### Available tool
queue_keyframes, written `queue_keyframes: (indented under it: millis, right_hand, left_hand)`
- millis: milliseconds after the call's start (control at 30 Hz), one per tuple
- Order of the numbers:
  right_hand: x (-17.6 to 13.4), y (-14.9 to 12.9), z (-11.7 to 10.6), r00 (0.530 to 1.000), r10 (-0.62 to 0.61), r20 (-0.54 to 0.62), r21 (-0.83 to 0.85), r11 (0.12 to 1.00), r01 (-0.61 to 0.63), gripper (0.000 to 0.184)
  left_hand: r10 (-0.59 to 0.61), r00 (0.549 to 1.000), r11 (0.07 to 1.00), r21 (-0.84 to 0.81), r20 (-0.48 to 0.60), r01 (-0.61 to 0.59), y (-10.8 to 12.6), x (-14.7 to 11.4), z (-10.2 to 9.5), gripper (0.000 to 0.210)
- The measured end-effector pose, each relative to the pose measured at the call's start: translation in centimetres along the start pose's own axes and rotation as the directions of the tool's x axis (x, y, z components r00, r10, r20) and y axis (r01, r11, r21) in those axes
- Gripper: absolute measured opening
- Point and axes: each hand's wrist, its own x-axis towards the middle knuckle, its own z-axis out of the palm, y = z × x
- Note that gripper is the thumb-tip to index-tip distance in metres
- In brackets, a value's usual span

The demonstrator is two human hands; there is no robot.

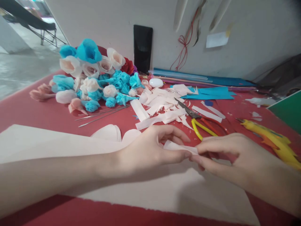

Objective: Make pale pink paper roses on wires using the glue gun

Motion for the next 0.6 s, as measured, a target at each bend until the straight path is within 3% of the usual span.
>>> queue_keyframes:
  millis: [100, 300, 400, 500, 600]
  right_hand:
    - [0.0, 0.0, -0.1, 0.998, 0.013, 0.068, 0.026, 1.0, -0.015, 0.029]
    - [-0.5, 0.9, 0.6, 0.995, 0.054, -0.087, 0.006, 0.999, -0.053, 0.028]
    - [-0.6, 1.3, 0.9, 0.993, 0.073, -0.096, 0.019, 0.997, -0.071, 0.03]
    - [-0.4, 1.2, 0.7, 0.994, 0.091, -0.06, 0.058, 0.994, -0.088, 0.031]
    - [-0.1, 0.9, 0.3, 0.992, 0.093, 0.088, 0.117, 0.988, -0.103, 0.032]
  left_hand:
    - [-0.004, 1.0, 0.997, 0.081, 0.013, 0.003, 0.1, -0.1, -0.1, 0.022]
    - [0.014, 0.999, 0.991, 0.133, -0.033, -0.009, -0.1, -0.2, 0.0, 0.024]
    - [0.027, 0.997, 0.989, 0.147, -0.071, -0.017, -0.1, -0.3, 0.2, 0.021]
    - [0.052, 0.996, 0.989, 0.142, -0.075, -0.041, -0.1, -0.3, 0.4, 0.015]
    - [0.048, 0.996, 0.985, 0.168, -0.072, -0.035, -0.1, -0.3, 0.3, 0.013]
